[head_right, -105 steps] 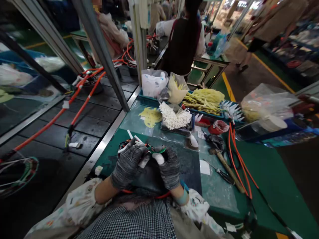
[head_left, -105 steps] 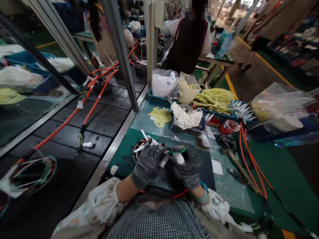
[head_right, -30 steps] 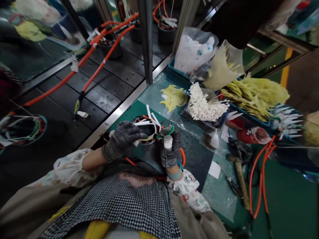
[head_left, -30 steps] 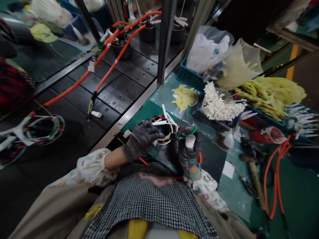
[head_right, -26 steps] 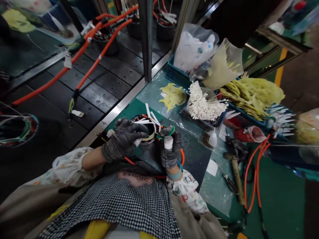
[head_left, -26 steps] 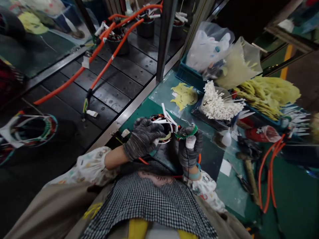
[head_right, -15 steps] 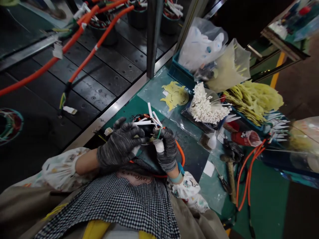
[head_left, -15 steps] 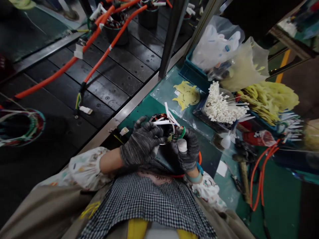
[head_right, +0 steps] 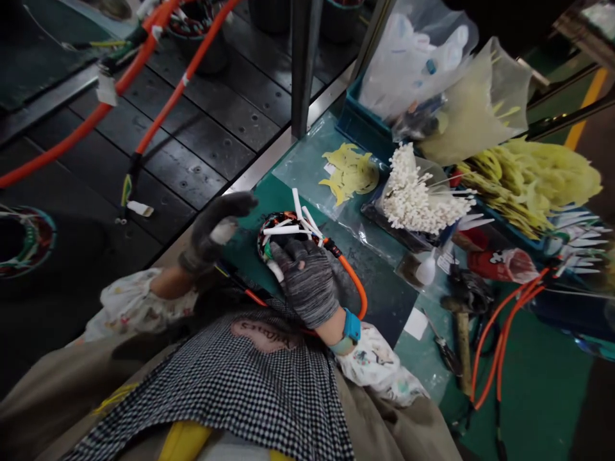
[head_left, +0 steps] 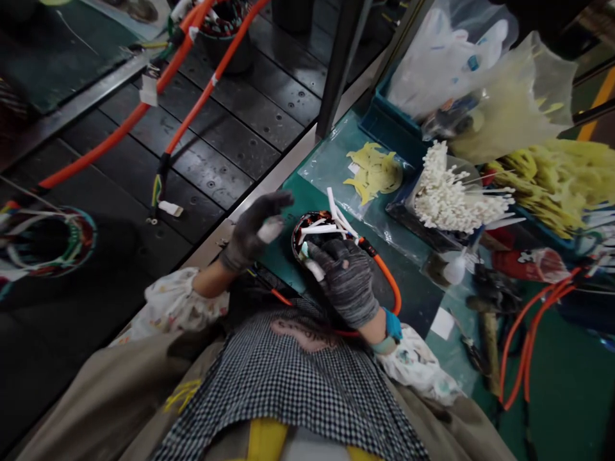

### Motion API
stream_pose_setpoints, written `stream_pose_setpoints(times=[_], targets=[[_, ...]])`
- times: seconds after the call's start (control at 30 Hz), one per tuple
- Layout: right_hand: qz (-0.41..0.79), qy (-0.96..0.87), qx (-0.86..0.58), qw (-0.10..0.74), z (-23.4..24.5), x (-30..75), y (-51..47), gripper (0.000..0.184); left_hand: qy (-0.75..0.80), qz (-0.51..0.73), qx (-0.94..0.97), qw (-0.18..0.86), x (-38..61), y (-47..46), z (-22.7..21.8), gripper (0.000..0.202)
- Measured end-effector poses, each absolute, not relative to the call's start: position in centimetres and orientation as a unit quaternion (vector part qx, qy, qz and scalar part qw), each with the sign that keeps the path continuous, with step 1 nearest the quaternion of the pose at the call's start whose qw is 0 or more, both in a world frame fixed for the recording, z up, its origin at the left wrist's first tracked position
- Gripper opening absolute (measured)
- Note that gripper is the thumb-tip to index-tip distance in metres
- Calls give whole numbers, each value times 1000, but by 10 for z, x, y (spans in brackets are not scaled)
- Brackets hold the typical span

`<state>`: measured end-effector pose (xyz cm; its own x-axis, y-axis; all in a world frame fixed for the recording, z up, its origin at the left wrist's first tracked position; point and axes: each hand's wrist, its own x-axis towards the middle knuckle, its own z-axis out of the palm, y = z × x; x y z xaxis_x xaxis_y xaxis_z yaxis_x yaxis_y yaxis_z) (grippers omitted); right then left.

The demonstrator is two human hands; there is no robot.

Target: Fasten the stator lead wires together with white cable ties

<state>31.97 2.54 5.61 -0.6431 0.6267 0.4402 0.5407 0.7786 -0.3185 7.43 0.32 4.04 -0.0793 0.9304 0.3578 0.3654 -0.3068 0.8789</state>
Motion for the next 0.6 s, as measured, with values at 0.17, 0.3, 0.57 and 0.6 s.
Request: stream_pose_setpoints(times=[0.17, 0.3, 0.57, 0.6], targets=[[97, -867, -375, 313, 48, 317, 15, 27, 395, 329, 700, 495, 75, 45, 40, 94], [87, -882, -351, 301, 52, 326, 0, 25, 369, 339, 710, 495, 87, 28, 50, 98], [80, -917, -264, 289, 58, 344, -15, 24, 431, 316, 755, 380, 89, -19, 67, 93], [87, -920, -260, 280, 59, 345, -16, 24, 443, 316, 750, 377, 91, -23, 65, 90]])
